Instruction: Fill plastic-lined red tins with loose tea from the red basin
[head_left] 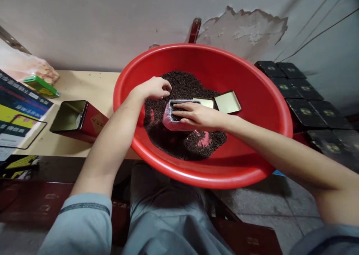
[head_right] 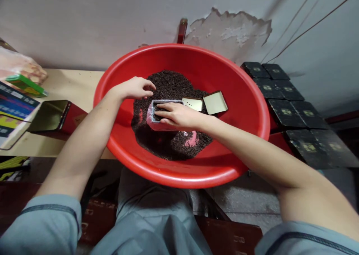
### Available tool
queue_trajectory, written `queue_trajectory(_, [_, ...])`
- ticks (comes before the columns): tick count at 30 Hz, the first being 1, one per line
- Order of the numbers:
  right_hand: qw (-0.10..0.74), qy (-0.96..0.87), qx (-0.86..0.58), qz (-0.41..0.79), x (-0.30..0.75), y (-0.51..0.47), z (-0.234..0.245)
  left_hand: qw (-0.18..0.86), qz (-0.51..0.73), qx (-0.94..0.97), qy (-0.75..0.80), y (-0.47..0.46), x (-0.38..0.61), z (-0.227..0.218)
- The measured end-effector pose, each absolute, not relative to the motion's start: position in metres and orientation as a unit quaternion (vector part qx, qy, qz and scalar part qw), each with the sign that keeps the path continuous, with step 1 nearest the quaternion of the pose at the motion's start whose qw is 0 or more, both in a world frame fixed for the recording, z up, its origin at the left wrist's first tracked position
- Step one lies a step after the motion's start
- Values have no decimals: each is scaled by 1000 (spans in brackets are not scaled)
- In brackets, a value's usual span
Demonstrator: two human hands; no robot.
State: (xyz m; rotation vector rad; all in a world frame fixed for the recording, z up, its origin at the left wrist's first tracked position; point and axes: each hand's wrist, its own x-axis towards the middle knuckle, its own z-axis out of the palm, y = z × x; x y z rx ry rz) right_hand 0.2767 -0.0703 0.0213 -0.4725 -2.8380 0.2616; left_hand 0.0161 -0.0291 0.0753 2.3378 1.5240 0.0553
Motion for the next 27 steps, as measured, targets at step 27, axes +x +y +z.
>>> queue_trajectory(27, [201, -916, -283, 202, 309, -38, 10, 81, -58, 907, 409, -55, 46, 71])
